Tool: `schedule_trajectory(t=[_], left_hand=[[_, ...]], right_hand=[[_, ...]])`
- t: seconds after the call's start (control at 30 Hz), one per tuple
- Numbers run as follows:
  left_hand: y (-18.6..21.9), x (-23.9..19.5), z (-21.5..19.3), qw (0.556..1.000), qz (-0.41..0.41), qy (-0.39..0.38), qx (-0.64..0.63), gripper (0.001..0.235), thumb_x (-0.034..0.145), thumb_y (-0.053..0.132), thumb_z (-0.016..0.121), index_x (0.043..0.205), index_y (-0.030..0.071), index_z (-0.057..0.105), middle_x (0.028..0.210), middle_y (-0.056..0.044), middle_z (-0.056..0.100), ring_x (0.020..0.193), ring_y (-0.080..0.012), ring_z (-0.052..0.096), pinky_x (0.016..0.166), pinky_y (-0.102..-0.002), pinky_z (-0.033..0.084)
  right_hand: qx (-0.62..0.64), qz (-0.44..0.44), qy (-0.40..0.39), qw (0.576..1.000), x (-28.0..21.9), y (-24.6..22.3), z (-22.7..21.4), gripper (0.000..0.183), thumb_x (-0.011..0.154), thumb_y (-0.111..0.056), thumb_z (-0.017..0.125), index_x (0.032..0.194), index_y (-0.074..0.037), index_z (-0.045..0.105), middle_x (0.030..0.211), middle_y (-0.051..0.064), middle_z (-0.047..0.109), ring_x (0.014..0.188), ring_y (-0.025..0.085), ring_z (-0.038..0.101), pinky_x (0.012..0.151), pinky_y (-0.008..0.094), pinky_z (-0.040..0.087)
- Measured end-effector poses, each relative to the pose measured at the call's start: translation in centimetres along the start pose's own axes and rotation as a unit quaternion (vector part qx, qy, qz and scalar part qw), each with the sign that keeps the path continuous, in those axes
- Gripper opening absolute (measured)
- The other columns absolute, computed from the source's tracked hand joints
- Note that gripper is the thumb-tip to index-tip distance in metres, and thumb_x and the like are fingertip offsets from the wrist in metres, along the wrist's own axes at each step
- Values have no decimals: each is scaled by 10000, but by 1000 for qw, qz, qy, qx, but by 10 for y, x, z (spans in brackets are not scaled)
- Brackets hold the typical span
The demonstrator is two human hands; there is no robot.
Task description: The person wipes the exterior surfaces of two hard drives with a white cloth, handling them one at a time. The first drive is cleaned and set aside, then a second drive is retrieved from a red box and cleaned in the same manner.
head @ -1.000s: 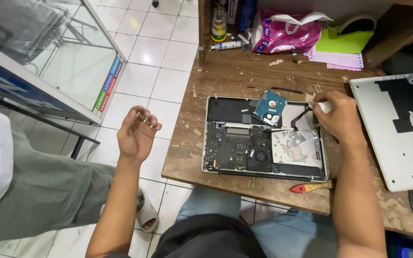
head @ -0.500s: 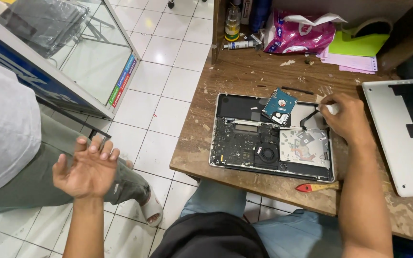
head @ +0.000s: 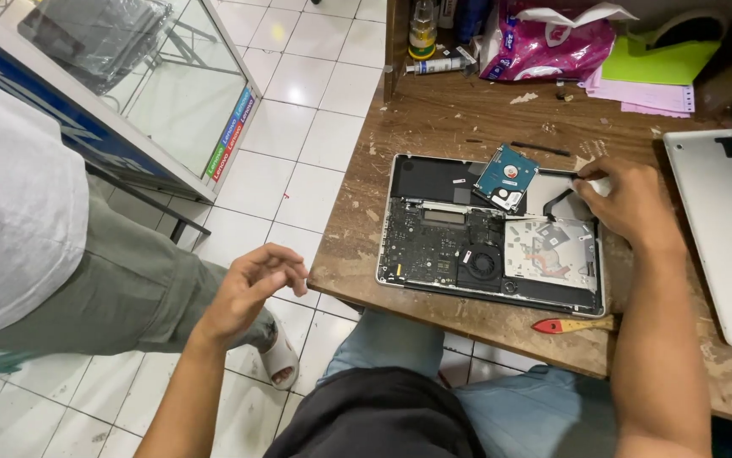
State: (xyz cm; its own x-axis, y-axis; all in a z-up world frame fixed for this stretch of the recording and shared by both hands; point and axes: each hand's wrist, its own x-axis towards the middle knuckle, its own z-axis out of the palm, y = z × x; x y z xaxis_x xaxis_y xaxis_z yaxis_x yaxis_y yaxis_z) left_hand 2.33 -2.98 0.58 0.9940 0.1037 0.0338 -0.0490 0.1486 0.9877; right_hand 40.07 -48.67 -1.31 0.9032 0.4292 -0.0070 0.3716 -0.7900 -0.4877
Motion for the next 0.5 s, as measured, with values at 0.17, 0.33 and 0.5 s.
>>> schedule_trajectory(t=[0.17, 0.33, 0.5], left_hand=[[-3, 43, 33, 994, 31, -7, 109, 201, 1059, 90, 674, 1241, 9, 706, 1059, -120, 784, 944, -197, 776, 887, -321, 687], [-9, 101, 80, 977, 86, -70, 180, 141, 1065, 83, 684, 1187, 24, 724, 1081, -117, 772, 1029, -201, 772, 958, -301, 666], [-27, 180, 126, 913, 224, -119, 320, 136, 979, 102, 821, 1112, 99, 791, 916, -86, 745, 858, -245, 754, 844, -388, 605]], right_hand=[[21, 2, -5, 1000, -9, -31, -11, 306, 1031, -211, 828, 1222, 24, 788, 1176, 227, 808, 989, 322, 769, 977, 477, 617], [20, -27, -38, 999, -5, -18, 4, 401, 972, -283, 837, 1267, -17, 775, 1246, 202, 799, 1083, 311, 761, 1025, 471, 596], [26, -192, -18, 981, 5, 9, 24, 251, 879, -137, 854, 1097, -31, 790, 1043, 206, 806, 1049, 460, 773, 935, 551, 600]])
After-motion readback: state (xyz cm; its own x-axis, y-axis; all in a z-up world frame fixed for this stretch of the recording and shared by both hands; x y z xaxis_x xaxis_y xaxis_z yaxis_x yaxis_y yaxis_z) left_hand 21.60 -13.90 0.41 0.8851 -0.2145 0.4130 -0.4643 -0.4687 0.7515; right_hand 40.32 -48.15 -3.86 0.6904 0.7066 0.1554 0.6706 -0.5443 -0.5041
